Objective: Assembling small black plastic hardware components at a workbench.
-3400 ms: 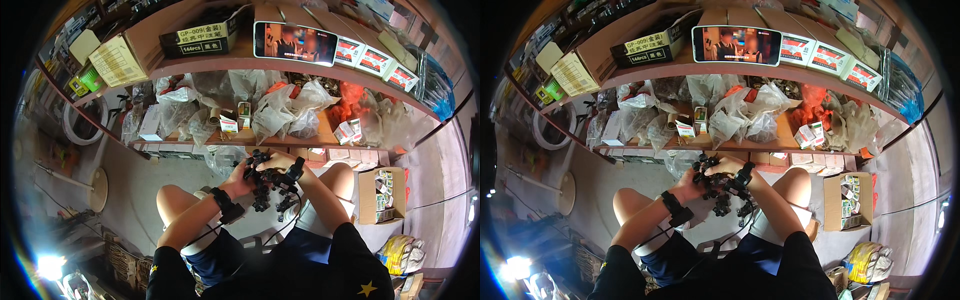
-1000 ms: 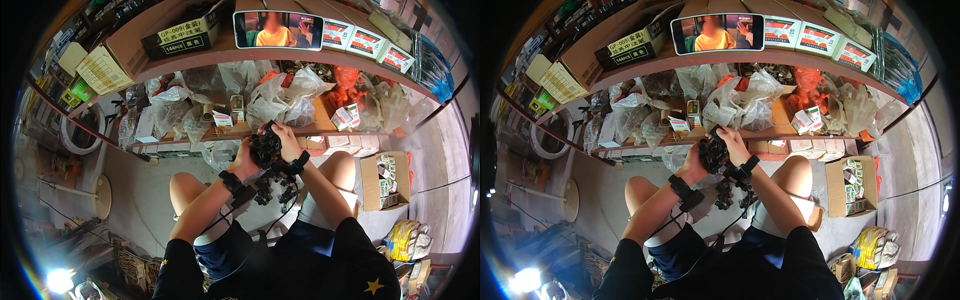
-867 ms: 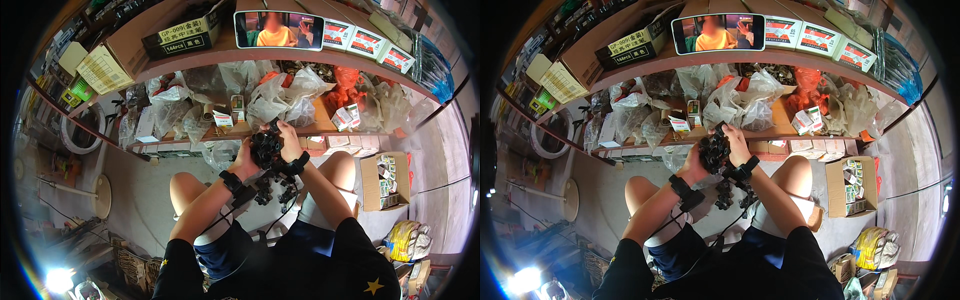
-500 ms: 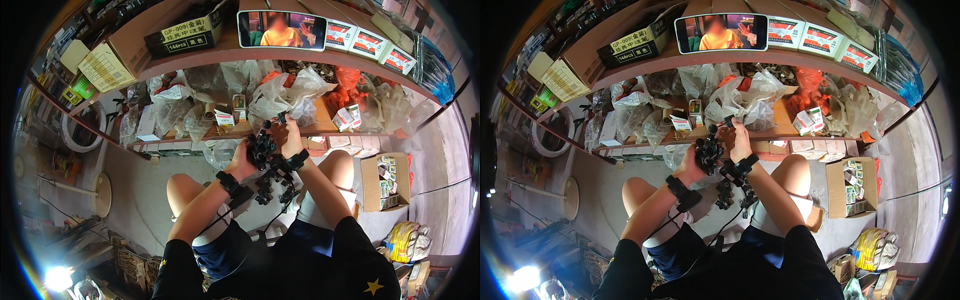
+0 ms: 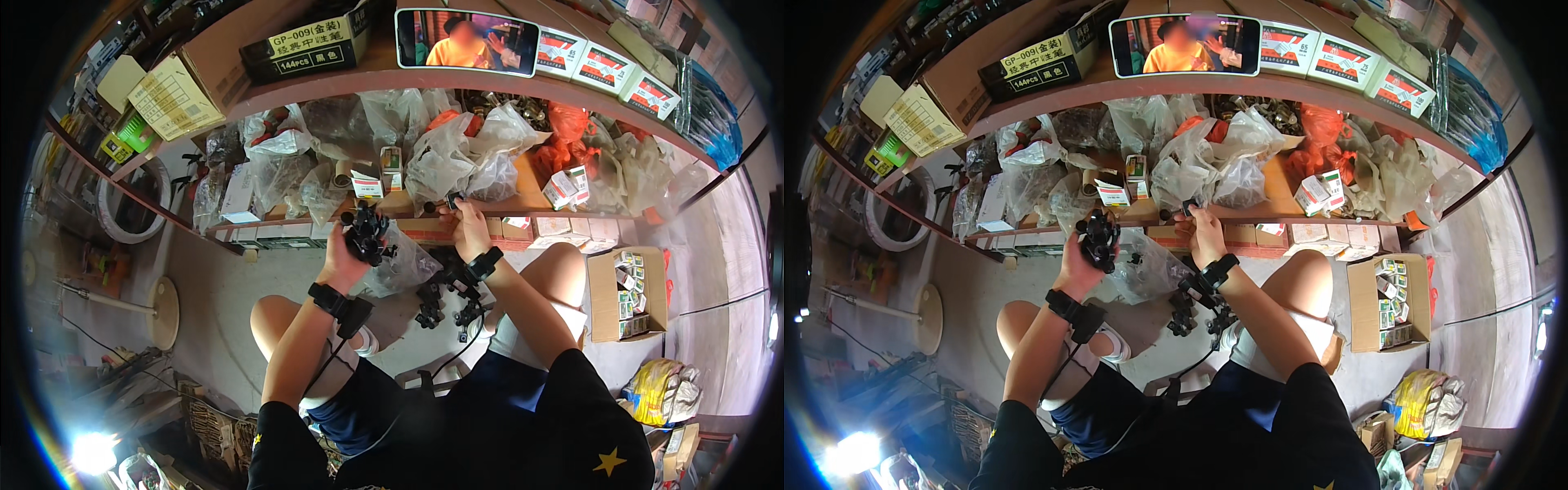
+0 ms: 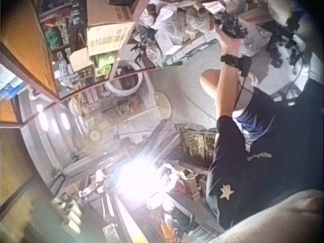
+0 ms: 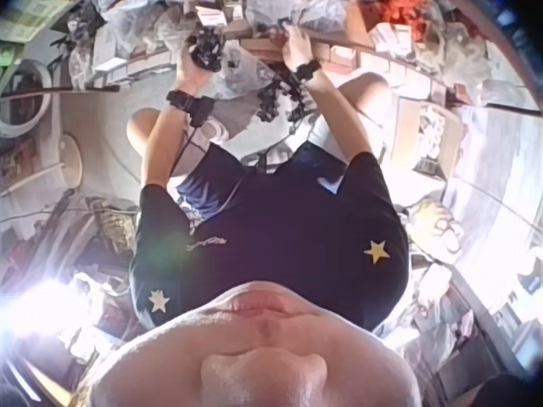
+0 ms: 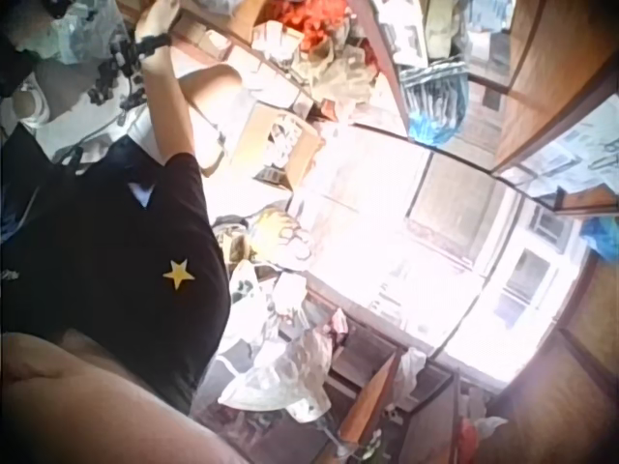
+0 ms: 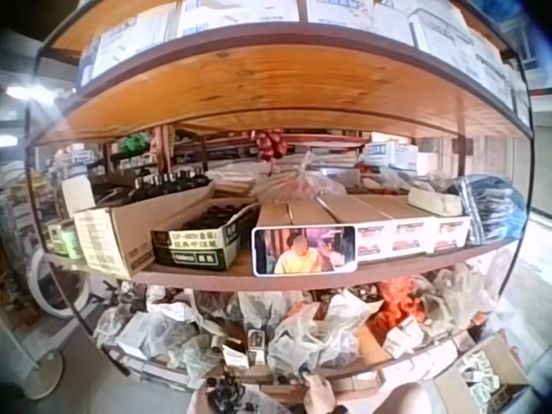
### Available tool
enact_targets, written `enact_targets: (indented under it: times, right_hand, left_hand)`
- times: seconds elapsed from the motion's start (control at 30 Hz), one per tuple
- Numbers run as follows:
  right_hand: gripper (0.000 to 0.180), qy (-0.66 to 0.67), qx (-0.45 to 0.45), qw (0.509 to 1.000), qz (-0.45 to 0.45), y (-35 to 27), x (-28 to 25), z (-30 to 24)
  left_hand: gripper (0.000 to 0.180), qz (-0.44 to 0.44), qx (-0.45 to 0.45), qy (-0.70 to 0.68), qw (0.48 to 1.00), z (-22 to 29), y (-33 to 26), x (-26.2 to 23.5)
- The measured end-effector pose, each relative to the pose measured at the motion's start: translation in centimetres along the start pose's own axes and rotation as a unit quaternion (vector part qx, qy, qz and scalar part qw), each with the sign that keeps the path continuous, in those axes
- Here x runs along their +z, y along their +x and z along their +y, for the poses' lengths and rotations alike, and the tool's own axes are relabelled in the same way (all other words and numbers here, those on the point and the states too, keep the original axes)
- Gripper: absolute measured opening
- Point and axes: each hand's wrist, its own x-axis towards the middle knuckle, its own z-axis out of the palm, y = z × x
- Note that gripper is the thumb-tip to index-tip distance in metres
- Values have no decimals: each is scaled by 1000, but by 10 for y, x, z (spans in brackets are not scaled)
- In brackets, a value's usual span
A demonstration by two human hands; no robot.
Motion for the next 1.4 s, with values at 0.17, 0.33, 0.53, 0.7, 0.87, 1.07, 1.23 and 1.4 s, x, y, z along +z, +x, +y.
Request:
enact_targets:
  times: [0.17, 0.33, 0.53, 0.7, 0.87, 1.07, 1.23, 1.4]
  right_hand:
    - [12, -37, -2, 999, 12, -6, -5, 5]
    - [14, -164, -36, 986, 5, -7, -5, 16]
    - [18, -486, 62, 858, -157, 2, -18, 55]
    - [37, -350, 136, 900, -221, 2, -7, 89]
    - [41, -251, 73, 952, -158, -1, 8, 88]
    - [32, -266, 83, 933, -230, -11, 17, 68]
    - [37, -312, -122, 920, -202, -18, 16, 50]
    - [31, -369, -173, 884, -228, -24, 18, 20]
  left_hand:
    - [45, 20, 14, -17, 1000, 7, -7, 0]
    - [39, 15, 19, -8, 1000, 12, -9, -4]
    - [37, -9, 36, -28, 999, 25, -12, -3]
    - [34, -4, 78, -61, 995, 35, -11, -4]
    - [34, -22, 84, -58, 995, 43, -14, -11]
    - [38, 7, 75, 3, 997, 34, -10, -14]
    - [40, 18, -16, 18, 1000, -5, 0, -6]
    - [36, 35, -68, 68, 995, -39, 3, -3]
